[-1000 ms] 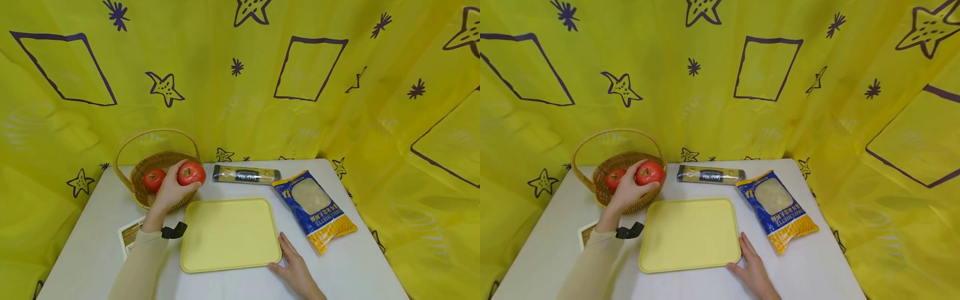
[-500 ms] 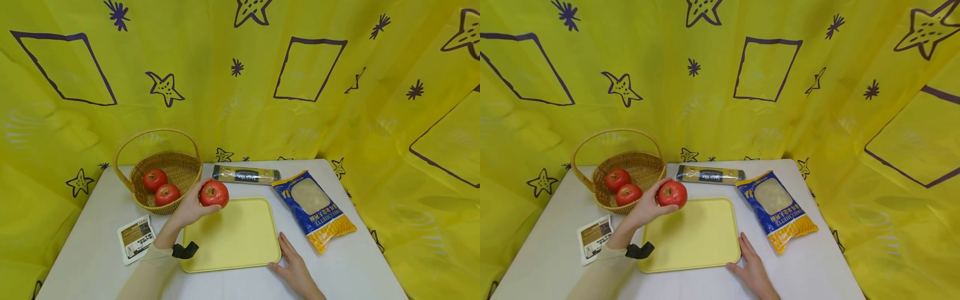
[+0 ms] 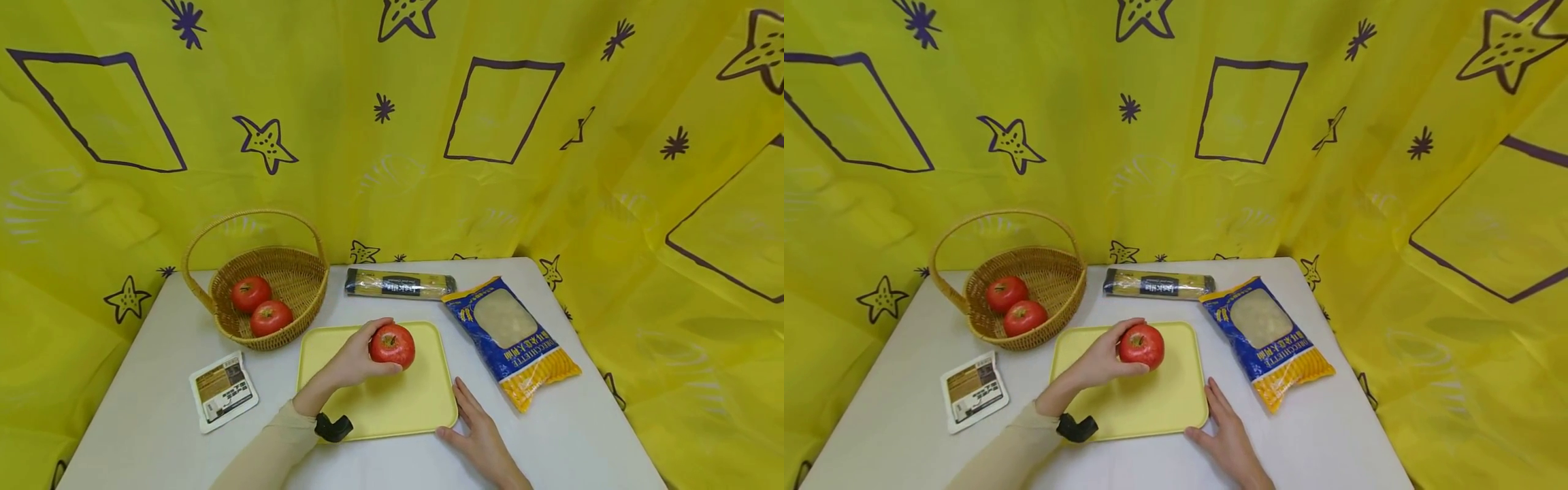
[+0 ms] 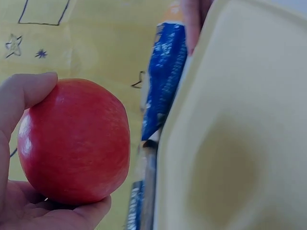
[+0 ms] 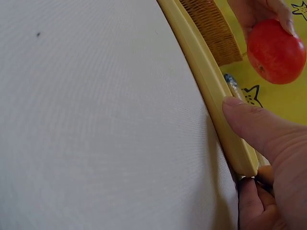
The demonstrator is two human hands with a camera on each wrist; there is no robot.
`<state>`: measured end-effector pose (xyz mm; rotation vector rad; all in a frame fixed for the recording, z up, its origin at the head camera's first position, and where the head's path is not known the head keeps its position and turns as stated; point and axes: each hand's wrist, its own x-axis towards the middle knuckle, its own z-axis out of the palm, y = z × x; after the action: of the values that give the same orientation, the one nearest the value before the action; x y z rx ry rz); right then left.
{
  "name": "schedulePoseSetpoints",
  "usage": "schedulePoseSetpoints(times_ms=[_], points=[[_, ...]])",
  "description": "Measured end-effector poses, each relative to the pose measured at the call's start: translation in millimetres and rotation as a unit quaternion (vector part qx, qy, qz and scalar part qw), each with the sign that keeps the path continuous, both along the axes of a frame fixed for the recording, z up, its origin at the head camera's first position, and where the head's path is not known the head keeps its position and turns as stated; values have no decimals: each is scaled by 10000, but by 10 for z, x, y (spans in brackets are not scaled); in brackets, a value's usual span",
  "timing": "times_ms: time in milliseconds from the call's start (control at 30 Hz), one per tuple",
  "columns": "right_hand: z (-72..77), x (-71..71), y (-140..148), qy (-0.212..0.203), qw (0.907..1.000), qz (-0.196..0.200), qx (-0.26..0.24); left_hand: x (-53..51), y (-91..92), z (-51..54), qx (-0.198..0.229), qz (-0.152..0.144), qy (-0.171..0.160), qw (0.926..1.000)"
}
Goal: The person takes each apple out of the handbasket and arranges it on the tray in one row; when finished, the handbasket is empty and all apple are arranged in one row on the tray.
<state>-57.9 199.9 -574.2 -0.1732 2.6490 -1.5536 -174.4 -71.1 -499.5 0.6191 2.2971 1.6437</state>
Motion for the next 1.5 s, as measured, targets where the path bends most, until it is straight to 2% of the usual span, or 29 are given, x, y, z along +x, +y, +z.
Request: schedulePoseSetpoints(times_ms=[133,400,667,1033,1500], points=[[10,-20,-4,-33,10000,-2,21,-11,133,-87,-112,-65,-34,9999],[9,-43,-6,20,9999,19,135,-36,391,-195,-414,-176,-129,9989],[2,-20,-12,-10,10000,0,96,-56,569,-307,-494,-209,-229,9983],[-1,-7,-3,54,10000,3,63,-71,641,-435,-593,-129,-228,9979],[14,-10,-5,-181,9998,-18,-63,-13,665,-426,-703,-239,-85,9972]])
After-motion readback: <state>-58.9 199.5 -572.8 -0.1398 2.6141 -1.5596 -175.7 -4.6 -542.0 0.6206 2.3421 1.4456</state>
